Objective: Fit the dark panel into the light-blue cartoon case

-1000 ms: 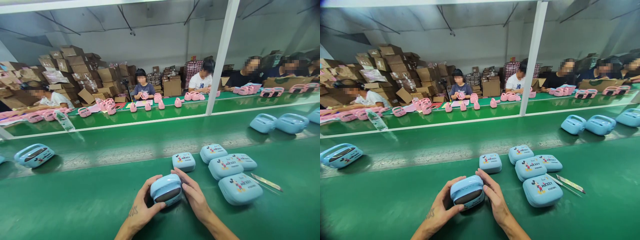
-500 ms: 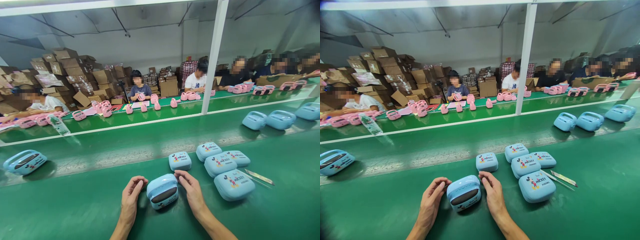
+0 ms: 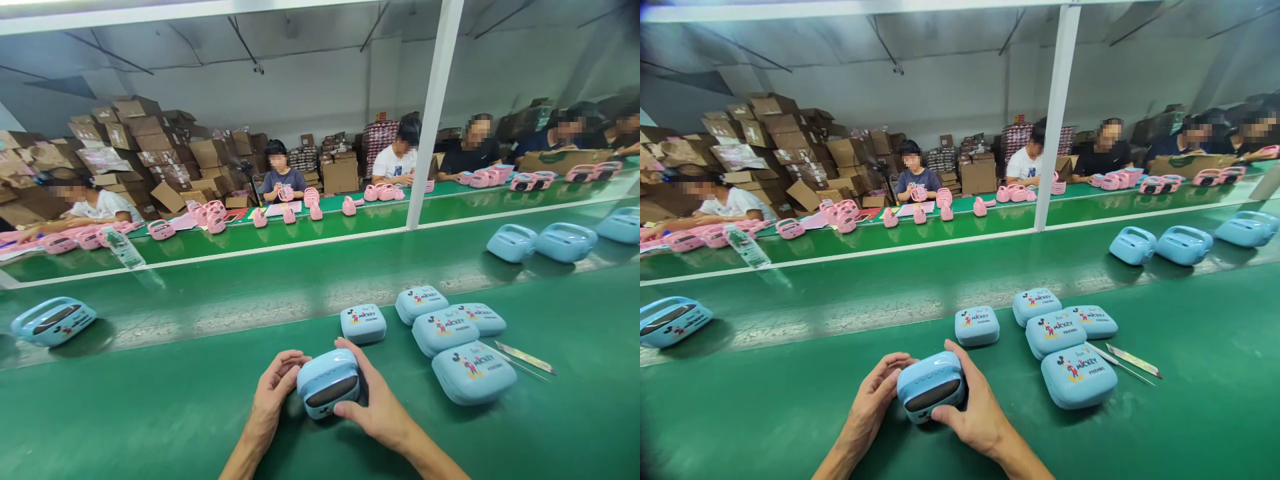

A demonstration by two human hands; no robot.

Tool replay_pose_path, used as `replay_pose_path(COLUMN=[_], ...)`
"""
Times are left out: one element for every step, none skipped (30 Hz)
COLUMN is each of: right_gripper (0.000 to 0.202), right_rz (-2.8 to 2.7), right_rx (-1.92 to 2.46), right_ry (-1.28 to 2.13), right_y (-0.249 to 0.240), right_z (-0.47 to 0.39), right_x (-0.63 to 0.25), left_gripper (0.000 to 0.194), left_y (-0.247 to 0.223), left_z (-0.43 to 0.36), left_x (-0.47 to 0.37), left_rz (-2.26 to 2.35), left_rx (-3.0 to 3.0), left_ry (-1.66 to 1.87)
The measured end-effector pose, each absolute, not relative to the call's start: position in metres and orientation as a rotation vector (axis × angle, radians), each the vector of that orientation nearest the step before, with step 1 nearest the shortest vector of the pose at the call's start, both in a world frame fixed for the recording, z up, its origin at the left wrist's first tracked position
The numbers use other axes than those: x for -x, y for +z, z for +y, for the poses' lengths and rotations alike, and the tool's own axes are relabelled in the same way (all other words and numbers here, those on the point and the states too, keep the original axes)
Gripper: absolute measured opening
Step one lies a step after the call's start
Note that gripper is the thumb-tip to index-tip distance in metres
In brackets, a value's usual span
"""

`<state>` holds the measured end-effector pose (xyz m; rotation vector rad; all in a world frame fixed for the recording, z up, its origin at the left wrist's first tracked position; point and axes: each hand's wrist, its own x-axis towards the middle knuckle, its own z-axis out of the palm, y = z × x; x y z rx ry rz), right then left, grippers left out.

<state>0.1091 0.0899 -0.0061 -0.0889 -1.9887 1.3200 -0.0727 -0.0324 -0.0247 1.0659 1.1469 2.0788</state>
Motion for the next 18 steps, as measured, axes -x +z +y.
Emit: replay_pose_path(right_gripper=[0.087, 0.086, 0.085, 0.084, 0.082, 0.079, 0.075, 0.072, 0.068, 0.064, 0.061, 0.058, 0.055, 0.053, 0.053, 0.053, 0.054, 0.056], right_rz=[-1.988, -1.969, -1.939, -1.904, -1.864, -1.812, -1.747, -1.674, -1.601, -1.533, -1.472, -1.426, -1.401, -1.389, -1.386, -1.39, -1.4, -1.413], right_rx=[0.133, 0.16, 0.162, 0.136, 0.098, 0.063, 0.036, 0.023, 0.024, 0.035, 0.047, 0.051, 0.046, 0.038, 0.025, 0.012, 0.002, -0.008], right_ry=[1.302, 1.312, 1.352, 1.412, 1.472, 1.533, 1.606, 1.692, 1.788, 1.885, 1.975, 2.048, 2.098, 2.129, 2.15, 2.165, 2.175, 2.172], right_y=[-0.007, -0.008, -0.007, -0.006, -0.004, -0.002, 0.0, 0.002, 0.003, 0.005, 0.005, 0.005, 0.005, 0.005, 0.005, 0.004, 0.004, 0.003], right_z=[0.09, 0.09, 0.089, 0.089, 0.089, 0.088, 0.087, 0.085, 0.084, 0.083, 0.081, 0.08, 0.079, 0.079, 0.078, 0.077, 0.076, 0.075], right_x=[-0.108, -0.106, -0.105, -0.104, -0.103, -0.103, -0.103, -0.103, -0.103, -0.104, -0.104, -0.105, -0.106, -0.106, -0.107, -0.107, -0.107, -0.107], left_gripper=[0.049, 0.048, 0.047, 0.047, 0.049, 0.051, 0.054, 0.059, 0.066, 0.075, 0.087, 0.098, 0.109, 0.115, 0.118, 0.118, 0.116, 0.112], left_y=[-0.025, -0.025, -0.025, -0.025, -0.026, -0.027, -0.029, -0.031, -0.033, -0.036, -0.038, -0.041, -0.042, -0.043, -0.043, -0.042, -0.041, -0.04], left_z=[-0.033, -0.033, -0.034, -0.034, -0.034, -0.034, -0.034, -0.033, -0.032, -0.03, -0.029, -0.029, -0.029, -0.03, -0.031, -0.032, -0.034, -0.035], left_x=[0.073, 0.073, 0.073, 0.073, 0.073, 0.072, 0.071, 0.069, 0.066, 0.062, 0.057, 0.05, 0.043, 0.036, 0.029, 0.023, 0.018, 0.014], left_rz=[1.161, 1.182, 1.203, 1.216, 1.215, 1.195, 1.158, 1.109, 1.055, 1.005, 0.972, 0.966, 0.992, 1.046, 1.118, 1.192, 1.257, 1.31], left_rx=[-1.079, -1.093, -1.108, -1.127, -1.146, -1.172, -1.201, -1.231, -1.261, -1.287, -1.303, -1.308, -1.301, -1.289, -1.275, -1.262, -1.253, -1.251], left_ry=[2.06, 2.044, 2.027, 2.012, 2.002, 1.997, 1.996, 1.995, 1.994, 1.992, 1.994, 2.006, 2.027, 2.055, 2.083, 2.107, 2.122, 2.131])
